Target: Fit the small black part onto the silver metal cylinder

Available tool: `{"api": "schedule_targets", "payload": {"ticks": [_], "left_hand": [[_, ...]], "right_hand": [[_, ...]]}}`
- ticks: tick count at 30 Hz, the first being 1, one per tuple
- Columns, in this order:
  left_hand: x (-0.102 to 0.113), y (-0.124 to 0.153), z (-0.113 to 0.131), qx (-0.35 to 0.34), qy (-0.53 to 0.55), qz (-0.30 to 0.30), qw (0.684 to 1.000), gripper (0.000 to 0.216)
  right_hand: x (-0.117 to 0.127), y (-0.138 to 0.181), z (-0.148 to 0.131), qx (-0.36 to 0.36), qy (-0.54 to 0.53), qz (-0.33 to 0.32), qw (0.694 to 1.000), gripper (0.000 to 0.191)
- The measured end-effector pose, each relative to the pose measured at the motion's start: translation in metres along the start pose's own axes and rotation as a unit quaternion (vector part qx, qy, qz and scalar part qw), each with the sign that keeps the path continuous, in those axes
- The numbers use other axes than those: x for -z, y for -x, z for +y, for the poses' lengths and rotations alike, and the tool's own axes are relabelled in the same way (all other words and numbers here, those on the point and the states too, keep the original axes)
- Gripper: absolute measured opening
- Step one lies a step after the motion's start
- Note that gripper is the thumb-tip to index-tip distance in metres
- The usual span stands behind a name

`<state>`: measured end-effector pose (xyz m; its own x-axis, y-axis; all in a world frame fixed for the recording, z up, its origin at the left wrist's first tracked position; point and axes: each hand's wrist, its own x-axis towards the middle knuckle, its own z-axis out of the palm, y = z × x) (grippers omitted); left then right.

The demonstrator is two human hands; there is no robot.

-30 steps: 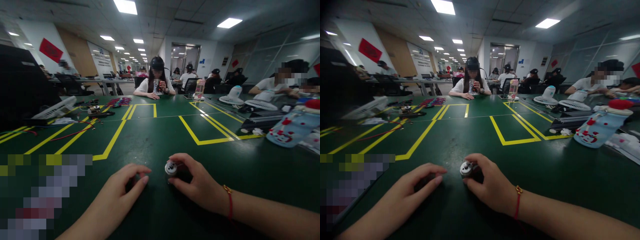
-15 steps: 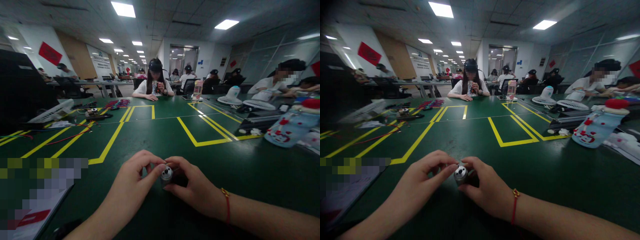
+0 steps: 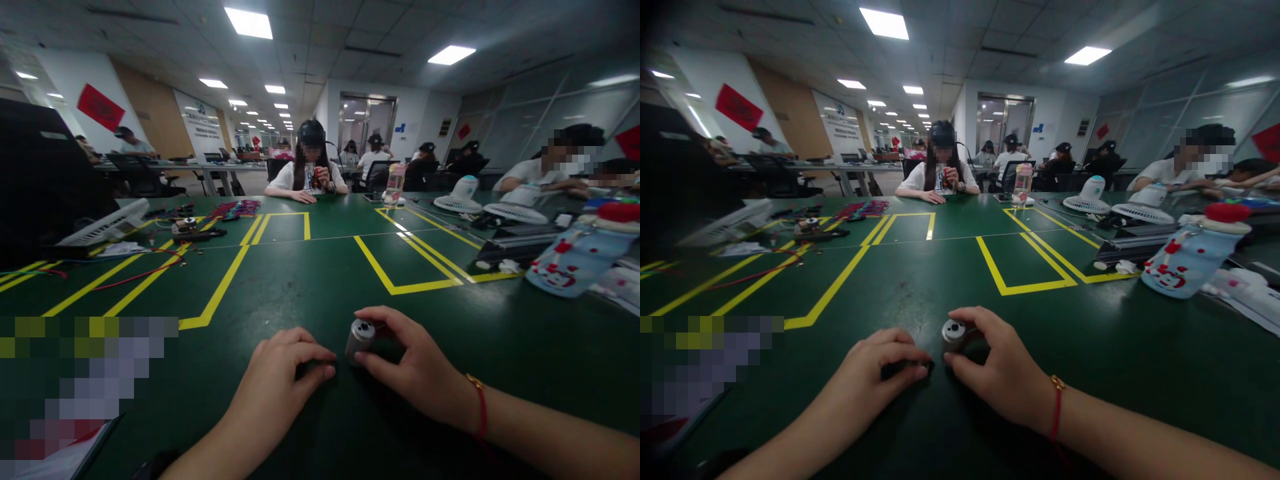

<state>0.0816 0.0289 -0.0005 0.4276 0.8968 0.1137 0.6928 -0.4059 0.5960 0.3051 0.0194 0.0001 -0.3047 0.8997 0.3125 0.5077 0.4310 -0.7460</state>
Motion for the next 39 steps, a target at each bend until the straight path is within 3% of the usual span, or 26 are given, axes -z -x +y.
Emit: {"api": "schedule_targets", "payload": {"ticks": [6,10,14,18,22,25,27,28,29,31,33,35,37,39], "left_hand": [[0.019,0.006,-0.006,0.082,0.101,0.018,0.991,0.030],[0.033,0.027,-0.030,0.159,0.128,0.052,0.978,0.035],[0.033,0.047,-0.057,0.196,0.144,0.069,0.968,0.033],[0.027,0.052,-0.065,0.188,0.147,0.068,0.969,0.031],[0.027,0.049,-0.057,0.176,0.136,0.067,0.973,0.029],[0.029,0.047,-0.050,0.165,0.131,0.062,0.975,0.028],[0.029,0.047,-0.046,0.158,0.131,0.061,0.977,0.026],[0.029,0.047,-0.044,0.155,0.130,0.061,0.978,0.025],[0.029,0.047,-0.043,0.153,0.129,0.063,0.978,0.024],[0.029,0.047,-0.041,0.149,0.129,0.069,0.978,0.022],[0.029,0.047,-0.040,0.141,0.128,0.074,0.979,0.021],[0.030,0.048,-0.040,0.132,0.123,0.074,0.981,0.019],[0.031,0.048,-0.040,0.127,0.116,0.073,0.982,0.019],[0.032,0.049,-0.040,0.125,0.113,0.070,0.983,0.018]], "right_hand": [[0.057,0.015,0.038,-0.096,0.067,0.082,0.990,0.054],[0.115,0.038,0.079,-0.160,0.185,0.177,0.953,0.062],[0.162,0.059,0.106,-0.233,0.264,0.229,0.907,0.063],[0.184,0.068,0.119,-0.289,0.300,0.243,0.876,0.067],[0.188,0.069,0.125,-0.312,0.310,0.212,0.873,0.067],[0.182,0.063,0.120,-0.269,0.422,0.232,0.834,0.072],[0.167,0.057,0.106,-0.172,0.512,0.258,0.801,0.075],[0.154,0.052,0.096,-0.108,0.531,0.254,0.801,0.073],[0.138,0.047,0.083,-0.046,0.523,0.230,0.820,0.066],[0.099,0.036,0.053,0.045,0.445,0.122,0.886,0.048],[0.056,0.021,0.022,0.068,0.337,-0.014,0.939,0.036],[0.018,0.006,-0.002,0.062,0.243,-0.096,0.963,0.033],[-0.008,-0.007,-0.015,0.059,0.189,-0.129,0.972,0.027],[-0.020,-0.015,-0.019,0.060,0.168,-0.141,0.974,0.019]]}}
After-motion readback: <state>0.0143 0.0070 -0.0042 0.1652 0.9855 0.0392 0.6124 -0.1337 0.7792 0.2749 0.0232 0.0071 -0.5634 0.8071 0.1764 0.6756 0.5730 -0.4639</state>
